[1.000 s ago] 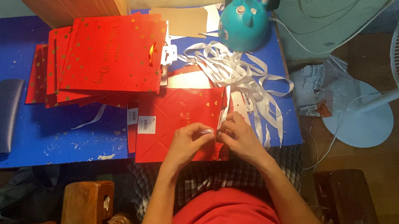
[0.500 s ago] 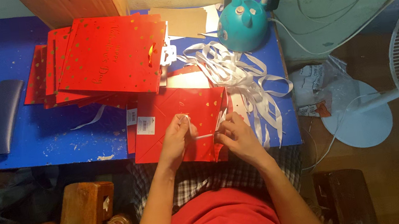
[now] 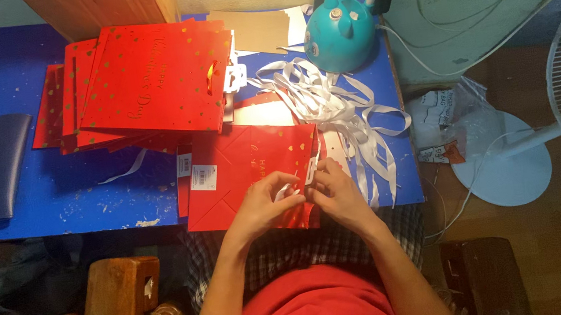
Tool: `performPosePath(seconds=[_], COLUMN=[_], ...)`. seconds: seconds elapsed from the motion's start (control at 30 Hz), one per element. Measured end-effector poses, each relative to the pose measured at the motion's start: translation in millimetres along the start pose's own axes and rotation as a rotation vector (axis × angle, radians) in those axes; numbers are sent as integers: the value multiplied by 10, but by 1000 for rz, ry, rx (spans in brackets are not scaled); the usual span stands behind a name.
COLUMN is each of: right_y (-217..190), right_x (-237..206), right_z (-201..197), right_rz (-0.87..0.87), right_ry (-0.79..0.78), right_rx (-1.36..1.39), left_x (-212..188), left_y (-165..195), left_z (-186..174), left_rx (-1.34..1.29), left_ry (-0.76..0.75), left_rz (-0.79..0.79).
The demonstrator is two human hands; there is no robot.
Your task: The person sits at a desk and attaches ribbon handles to red paper gift bags, threading and tying the ribbon through the bag's holes one bag at a time, then places finished bags on a stack on the desk.
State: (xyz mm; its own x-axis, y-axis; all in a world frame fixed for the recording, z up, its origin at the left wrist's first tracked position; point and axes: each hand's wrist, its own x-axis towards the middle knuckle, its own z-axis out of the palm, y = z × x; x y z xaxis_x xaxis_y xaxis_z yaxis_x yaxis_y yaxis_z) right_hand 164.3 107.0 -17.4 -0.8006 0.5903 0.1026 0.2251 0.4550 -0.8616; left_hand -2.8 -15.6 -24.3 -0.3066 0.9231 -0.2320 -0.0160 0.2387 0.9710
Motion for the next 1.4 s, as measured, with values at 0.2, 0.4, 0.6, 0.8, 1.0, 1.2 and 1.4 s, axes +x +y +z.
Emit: performPosePath(seconds=[0.2, 0.4, 0.6, 0.8, 1.0, 1.2, 1.4], right_y=[4, -27, -43, -26, -10, 9, -37], right_x=[-16, -6, -10, -11, -12, -9, -15], right_z=[-3, -4, -10, -11, -6, 10, -10], right_rz=[3, 74, 55, 14, 54, 43, 43], right_ry=[-33, -44, -34, -31, -39, -36, -43], right_rx=[31, 25, 39, 47, 37, 20, 76], left_x=[48, 35, 149, 34, 31, 111, 83], left_y=[-149, -243, -258, -197, -188, -241, -313], left_z=[-25, -40, -44, -62, -42, 17, 4], left_rx=[127, 63, -200, 33, 68, -178, -35], left_ry=[25, 40, 157, 48, 36, 172, 123], left_rz=[196, 41, -57, 86, 24, -2, 132])
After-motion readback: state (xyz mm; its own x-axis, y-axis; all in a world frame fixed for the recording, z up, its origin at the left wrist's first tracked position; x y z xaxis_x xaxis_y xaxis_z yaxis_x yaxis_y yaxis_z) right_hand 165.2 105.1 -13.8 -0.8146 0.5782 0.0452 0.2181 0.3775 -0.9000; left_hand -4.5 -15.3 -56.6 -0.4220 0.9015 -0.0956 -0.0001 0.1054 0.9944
